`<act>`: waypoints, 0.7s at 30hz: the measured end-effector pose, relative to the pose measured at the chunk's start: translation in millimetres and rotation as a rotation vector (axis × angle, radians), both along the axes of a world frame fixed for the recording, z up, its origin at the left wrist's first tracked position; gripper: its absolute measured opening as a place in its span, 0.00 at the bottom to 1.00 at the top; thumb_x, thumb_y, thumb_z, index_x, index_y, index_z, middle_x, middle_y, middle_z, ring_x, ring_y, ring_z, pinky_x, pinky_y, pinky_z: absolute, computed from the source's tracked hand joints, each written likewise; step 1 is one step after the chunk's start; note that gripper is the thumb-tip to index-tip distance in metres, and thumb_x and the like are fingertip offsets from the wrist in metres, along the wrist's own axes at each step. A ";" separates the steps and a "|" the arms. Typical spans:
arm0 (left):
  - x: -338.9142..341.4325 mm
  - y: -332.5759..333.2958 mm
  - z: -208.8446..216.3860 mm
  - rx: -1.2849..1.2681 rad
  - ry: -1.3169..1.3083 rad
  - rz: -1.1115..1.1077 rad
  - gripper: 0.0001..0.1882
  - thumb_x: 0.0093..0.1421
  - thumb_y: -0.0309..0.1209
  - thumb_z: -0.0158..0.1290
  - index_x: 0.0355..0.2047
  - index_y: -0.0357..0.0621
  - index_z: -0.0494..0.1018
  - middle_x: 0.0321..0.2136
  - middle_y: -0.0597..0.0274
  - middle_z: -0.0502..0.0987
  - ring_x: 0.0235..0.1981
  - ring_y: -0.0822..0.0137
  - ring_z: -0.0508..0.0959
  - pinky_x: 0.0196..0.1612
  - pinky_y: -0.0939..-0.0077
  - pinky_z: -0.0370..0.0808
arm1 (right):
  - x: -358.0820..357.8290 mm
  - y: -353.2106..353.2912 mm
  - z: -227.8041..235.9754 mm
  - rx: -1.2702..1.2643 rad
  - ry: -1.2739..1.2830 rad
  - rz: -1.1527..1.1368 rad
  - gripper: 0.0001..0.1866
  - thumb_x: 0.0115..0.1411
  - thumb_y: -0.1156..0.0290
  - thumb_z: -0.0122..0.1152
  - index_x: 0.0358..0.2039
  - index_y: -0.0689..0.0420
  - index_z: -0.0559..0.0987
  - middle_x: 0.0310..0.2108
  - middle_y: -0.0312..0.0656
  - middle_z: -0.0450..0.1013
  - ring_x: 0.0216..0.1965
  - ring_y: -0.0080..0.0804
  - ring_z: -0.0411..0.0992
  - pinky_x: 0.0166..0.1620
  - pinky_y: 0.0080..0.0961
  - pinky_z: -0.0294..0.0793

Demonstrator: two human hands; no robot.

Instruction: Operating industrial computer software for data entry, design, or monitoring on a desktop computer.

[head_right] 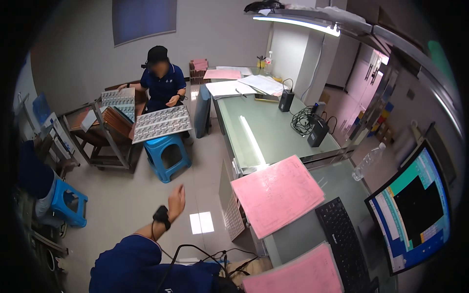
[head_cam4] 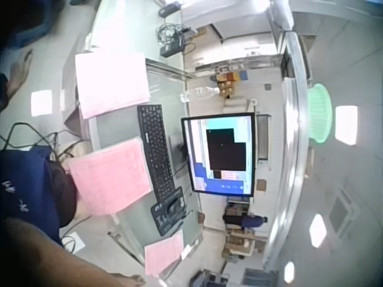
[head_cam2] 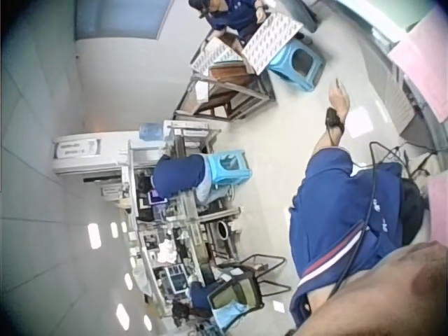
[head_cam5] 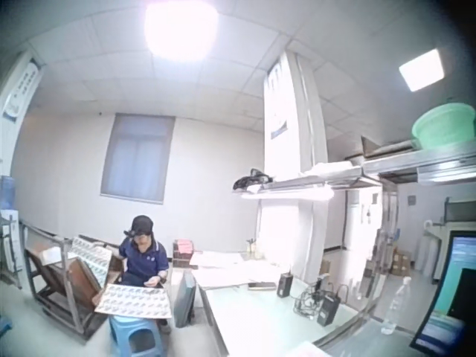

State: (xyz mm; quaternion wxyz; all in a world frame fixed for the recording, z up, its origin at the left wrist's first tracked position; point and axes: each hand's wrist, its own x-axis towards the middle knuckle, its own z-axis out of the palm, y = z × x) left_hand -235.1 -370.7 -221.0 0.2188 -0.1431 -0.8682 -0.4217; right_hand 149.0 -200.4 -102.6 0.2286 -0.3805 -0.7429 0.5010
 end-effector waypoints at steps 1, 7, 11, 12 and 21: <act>-23.8 12.3 35.1 0.061 0.190 -0.045 0.13 0.74 0.31 0.52 0.53 0.36 0.78 0.44 0.40 0.83 0.44 0.36 0.82 0.47 0.49 0.78 | -6.1 -2.3 2.4 0.015 0.005 0.022 0.26 0.79 0.54 0.50 0.50 0.68 0.83 0.42 0.50 0.83 0.40 0.46 0.81 0.50 0.39 0.81; -24.2 91.1 290.6 0.340 0.922 -0.324 0.11 0.66 0.21 0.60 0.48 0.40 0.80 0.38 0.53 0.85 0.37 0.56 0.85 0.40 0.63 0.80 | -17.4 -14.9 22.5 0.154 0.028 0.173 0.26 0.79 0.54 0.50 0.50 0.68 0.84 0.42 0.51 0.83 0.41 0.47 0.81 0.50 0.40 0.81; 66.2 238.6 349.8 0.551 1.098 -0.783 0.10 0.63 0.30 0.60 0.44 0.44 0.78 0.34 0.59 0.77 0.36 0.56 0.79 0.40 0.60 0.75 | 2.1 9.9 42.9 0.331 0.007 0.208 0.26 0.79 0.55 0.51 0.49 0.68 0.84 0.43 0.52 0.83 0.41 0.48 0.81 0.51 0.40 0.81; 97.0 267.8 350.4 0.464 1.179 -0.723 0.07 0.62 0.31 0.58 0.39 0.46 0.77 0.30 0.60 0.74 0.33 0.56 0.77 0.38 0.59 0.73 | 10.0 21.6 49.4 0.382 -0.009 0.187 0.26 0.79 0.55 0.51 0.49 0.69 0.84 0.43 0.52 0.83 0.41 0.48 0.81 0.51 0.40 0.81; 249.1 349.7 273.9 0.396 0.942 -1.538 0.07 0.67 0.35 0.56 0.34 0.48 0.73 0.27 0.59 0.80 0.32 0.52 0.82 0.35 0.57 0.77 | 58.6 123.1 118.6 0.693 -0.023 0.041 0.26 0.79 0.56 0.51 0.48 0.69 0.85 0.43 0.53 0.83 0.42 0.49 0.81 0.51 0.42 0.81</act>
